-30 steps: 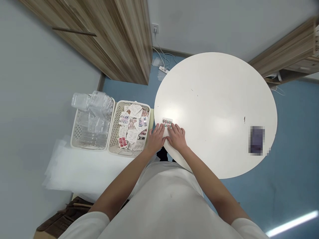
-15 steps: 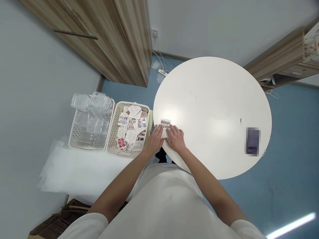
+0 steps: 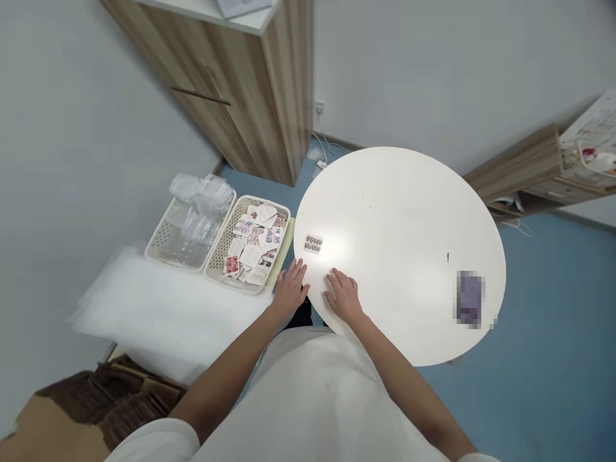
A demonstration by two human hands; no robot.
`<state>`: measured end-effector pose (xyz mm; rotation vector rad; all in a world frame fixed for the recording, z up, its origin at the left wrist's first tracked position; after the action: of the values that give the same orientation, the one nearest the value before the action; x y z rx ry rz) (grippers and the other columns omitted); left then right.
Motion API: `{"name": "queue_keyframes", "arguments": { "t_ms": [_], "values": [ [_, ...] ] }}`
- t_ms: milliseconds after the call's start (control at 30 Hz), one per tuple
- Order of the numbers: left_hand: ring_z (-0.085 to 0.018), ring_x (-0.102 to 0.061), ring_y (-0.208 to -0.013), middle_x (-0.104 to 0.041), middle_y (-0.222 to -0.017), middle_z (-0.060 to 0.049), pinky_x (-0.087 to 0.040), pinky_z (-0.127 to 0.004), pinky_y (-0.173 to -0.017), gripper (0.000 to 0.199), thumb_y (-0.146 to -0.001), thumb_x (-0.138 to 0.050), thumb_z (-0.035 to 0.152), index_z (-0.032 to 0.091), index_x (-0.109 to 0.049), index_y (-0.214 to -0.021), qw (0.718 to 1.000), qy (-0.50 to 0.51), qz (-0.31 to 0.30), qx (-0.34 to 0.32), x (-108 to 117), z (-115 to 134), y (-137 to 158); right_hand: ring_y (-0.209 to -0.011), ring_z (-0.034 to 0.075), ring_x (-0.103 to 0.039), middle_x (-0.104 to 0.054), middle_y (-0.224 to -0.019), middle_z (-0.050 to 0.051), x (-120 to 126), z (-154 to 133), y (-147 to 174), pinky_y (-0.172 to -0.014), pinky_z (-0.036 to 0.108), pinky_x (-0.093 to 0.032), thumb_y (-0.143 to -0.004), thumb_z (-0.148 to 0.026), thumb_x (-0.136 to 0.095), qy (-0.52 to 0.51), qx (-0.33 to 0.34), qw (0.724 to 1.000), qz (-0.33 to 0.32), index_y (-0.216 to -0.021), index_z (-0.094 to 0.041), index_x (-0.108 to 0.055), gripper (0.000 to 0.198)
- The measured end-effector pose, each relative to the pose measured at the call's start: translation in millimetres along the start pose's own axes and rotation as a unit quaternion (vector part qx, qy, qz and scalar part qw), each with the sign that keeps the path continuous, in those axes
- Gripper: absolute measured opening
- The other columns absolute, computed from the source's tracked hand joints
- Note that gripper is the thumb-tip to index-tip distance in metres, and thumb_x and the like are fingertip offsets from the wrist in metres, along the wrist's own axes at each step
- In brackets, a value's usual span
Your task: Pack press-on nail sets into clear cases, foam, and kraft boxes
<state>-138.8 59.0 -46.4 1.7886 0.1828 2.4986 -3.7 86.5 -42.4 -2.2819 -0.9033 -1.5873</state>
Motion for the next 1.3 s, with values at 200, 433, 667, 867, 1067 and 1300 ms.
{"name": "queue_keyframes", "arguments": {
  "t_ms": [200,433,667,867,1067,1300],
  "values": [
    [-0.025,-0.025,-0.127,-0.036,-0.135,-0.009,-0.026,-0.044,-0.097,0.042,-0.083,-0.037,0.028,0.018,-0.040,-0.123,0.995,0.058,0.020,0.082,-5,14,52,-0.105,0.022,-0.049,-0.050,-0.120,0.010,-8,3,20,-0.087,0.037,-0.034,-0.083,-0.025,-0.037,-0.041,0.113,0.990,-0.075,-0.123,-0.020,-0.040,0.040],
    [-0.021,-0.048,-0.109,-0.054,-0.119,-0.006,-0.038,-0.036,-0.090,0.036,-0.083,-0.037,0.032,0.022,-0.047,-0.116,0.979,0.173,-0.036,0.106,-13,19,110,-0.085,0.018,-0.058,-0.062,-0.097,0.006,-27,-26,45,-0.073,0.029,-0.042,-0.084,-0.021,-0.035,-0.022,0.241,0.950,-0.197,-0.113,-0.020,-0.050,0.033],
    [-0.020,-0.055,-0.099,-0.055,-0.116,-0.007,-0.042,-0.032,-0.084,0.040,-0.082,-0.040,0.036,0.019,-0.047,-0.117,0.959,0.196,0.043,0.201,39,-32,152,-0.085,0.017,-0.059,-0.063,-0.098,0.005,-18,-91,16,-0.075,0.029,-0.043,-0.083,-0.022,-0.037,-0.030,0.287,0.945,-0.155,-0.110,-0.023,-0.053,0.031],
    [-0.021,-0.056,-0.098,-0.057,-0.114,-0.007,-0.042,-0.032,-0.084,0.040,-0.080,-0.044,0.037,0.019,-0.048,-0.115,0.957,0.181,0.101,0.204,86,-76,181,-0.091,0.019,-0.057,-0.062,-0.101,0.007,-12,-176,-12,-0.078,0.031,-0.043,-0.084,-0.024,-0.037,-0.004,0.365,0.926,-0.091,-0.111,-0.019,-0.053,0.031],
    [-0.022,-0.055,-0.100,-0.055,-0.116,-0.008,-0.042,-0.033,-0.084,0.043,-0.080,-0.043,0.039,0.017,-0.048,-0.116,0.961,0.164,0.106,0.197,113,-106,191,-0.092,0.019,-0.056,-0.062,-0.100,0.007,-7,-219,-25,-0.081,0.032,-0.040,-0.084,-0.022,-0.038,0.027,0.388,0.919,-0.062,-0.109,-0.019,-0.053,0.029],
    [-0.023,-0.055,-0.100,-0.054,-0.118,-0.009,-0.041,-0.034,-0.085,0.045,-0.078,-0.046,0.037,0.017,-0.046,-0.119,0.963,0.187,0.093,0.169,118,-125,163,-0.093,0.021,-0.056,-0.062,-0.101,0.007,-2,-221,-56,-0.080,0.035,-0.041,-0.083,-0.023,-0.040,0.051,0.361,0.929,-0.069,-0.107,-0.020,-0.055,0.028]
  ]
}}
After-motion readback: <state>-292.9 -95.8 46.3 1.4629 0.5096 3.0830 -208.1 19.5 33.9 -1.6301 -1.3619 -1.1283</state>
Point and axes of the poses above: each hand's wrist, its own y-axis away from the middle knuckle, its own x-axis out of the back of the hand, z = x × y, the point moved 8 cm from there along -y, towards the middle knuckle
